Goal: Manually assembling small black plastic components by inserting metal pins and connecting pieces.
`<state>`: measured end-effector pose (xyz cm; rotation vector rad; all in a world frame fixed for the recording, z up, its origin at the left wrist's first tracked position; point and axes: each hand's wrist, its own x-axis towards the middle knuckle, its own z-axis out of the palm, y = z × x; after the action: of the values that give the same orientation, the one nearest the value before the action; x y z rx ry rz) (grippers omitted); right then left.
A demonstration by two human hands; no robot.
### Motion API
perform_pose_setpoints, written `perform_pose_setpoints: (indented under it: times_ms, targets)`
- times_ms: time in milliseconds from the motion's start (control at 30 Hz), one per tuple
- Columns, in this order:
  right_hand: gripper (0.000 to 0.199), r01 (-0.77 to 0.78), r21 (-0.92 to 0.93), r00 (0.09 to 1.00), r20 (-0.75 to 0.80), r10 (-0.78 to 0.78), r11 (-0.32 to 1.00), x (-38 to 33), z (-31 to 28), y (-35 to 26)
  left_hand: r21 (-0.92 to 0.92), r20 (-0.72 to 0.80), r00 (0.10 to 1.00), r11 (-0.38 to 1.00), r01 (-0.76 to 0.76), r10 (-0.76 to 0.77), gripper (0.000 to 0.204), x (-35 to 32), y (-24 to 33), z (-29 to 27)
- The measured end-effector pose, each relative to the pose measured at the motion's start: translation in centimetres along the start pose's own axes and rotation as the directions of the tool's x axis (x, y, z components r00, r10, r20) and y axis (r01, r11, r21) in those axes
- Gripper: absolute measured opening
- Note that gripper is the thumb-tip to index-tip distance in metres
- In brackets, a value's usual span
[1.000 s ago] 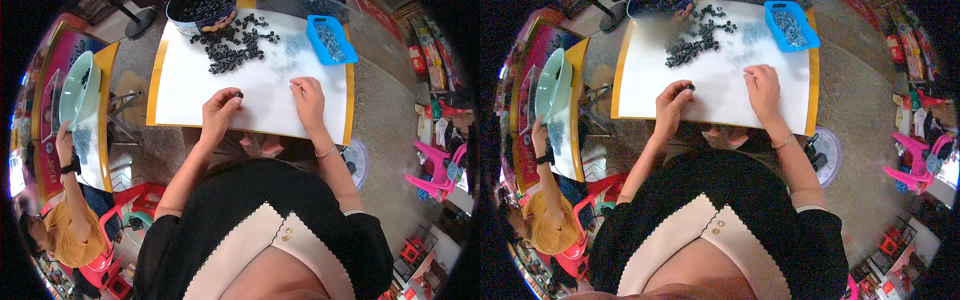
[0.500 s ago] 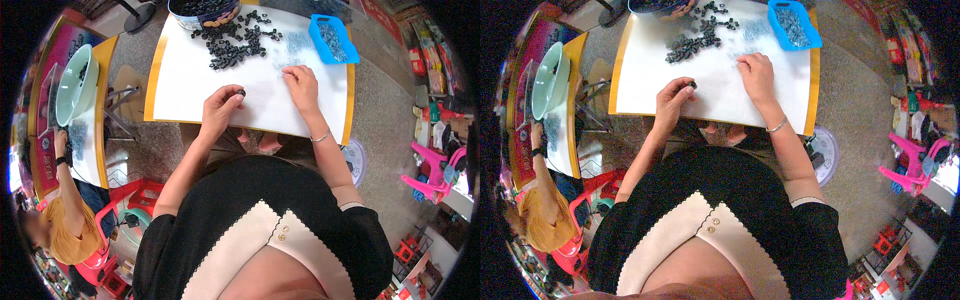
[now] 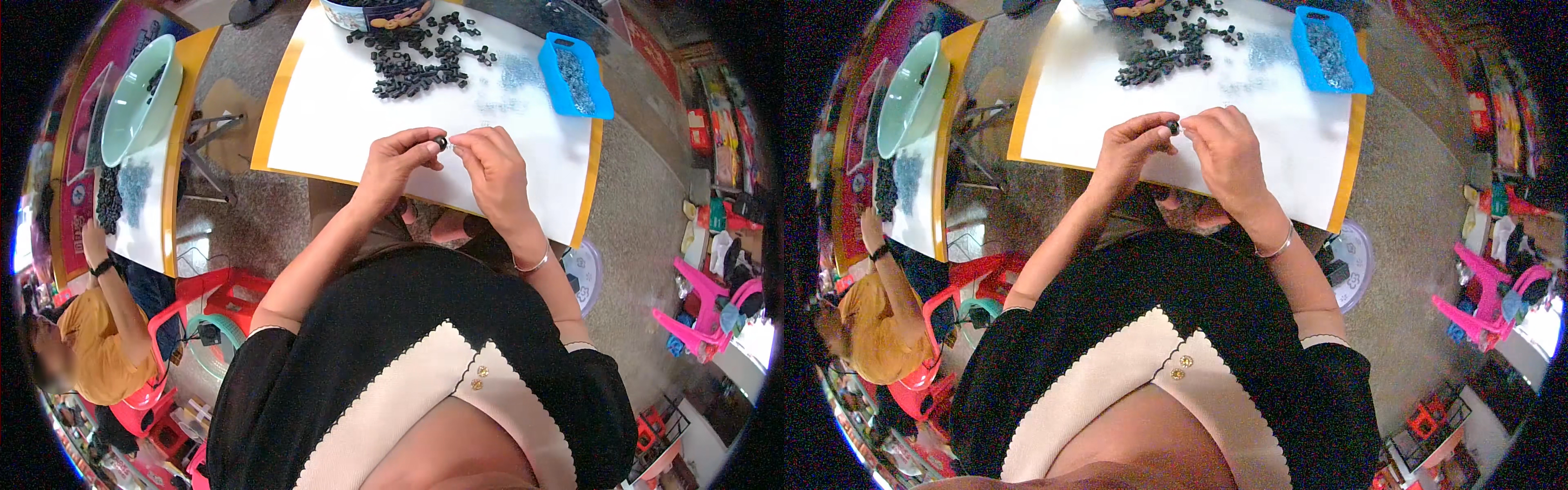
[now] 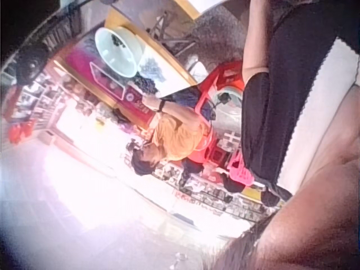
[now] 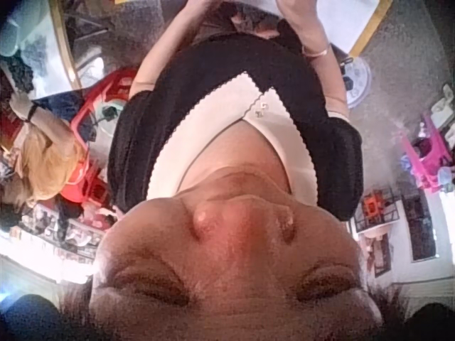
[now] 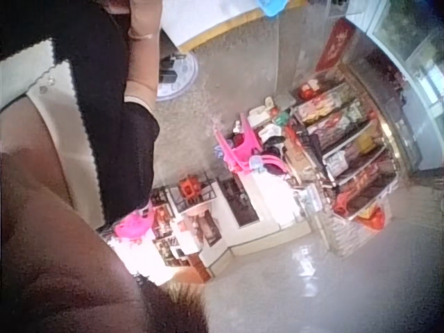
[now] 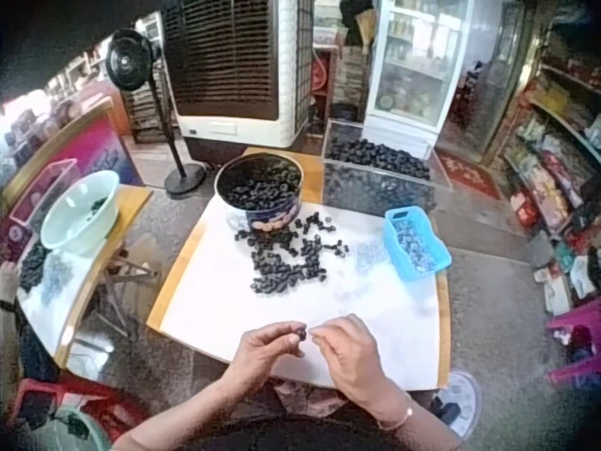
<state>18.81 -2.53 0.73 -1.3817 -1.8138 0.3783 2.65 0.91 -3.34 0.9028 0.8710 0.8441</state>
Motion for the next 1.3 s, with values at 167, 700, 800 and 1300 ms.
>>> perform_pose_setpoints:
  times_ms: [167,700,800,1300]
  targets:
    - [0.008,0.06,-0.08,0.997,0.053,-0.056,0.995,0.0,0.5,-0.4,0.184,0.057,0.992,0.976,-0.117,0.108,0.022,-0.4,0.1,-0.7]
    - [0.01,-0.561,0.532,0.825,0.426,0.371,0.635,0.7,2.0,0.2,-0.002,0.172,0.981,0.996,0.093,-0.091,0.026,-0.9,0.7,-3.2]
    - [0.009,-0.517,0.504,0.854,0.358,0.377,0.692,1.5,2.6,-0.3,-0.111,0.136,0.986,0.988,0.11,-0.095,0.026,-0.8,0.9,-3.7]
    - [0.012,0.062,-0.123,0.998,-0.001,-0.062,0.991,7.5,6.6,5.6,-0.501,0.097,0.994,0.865,0.0,0.056,0.025,1.2,-0.2,-5.9]
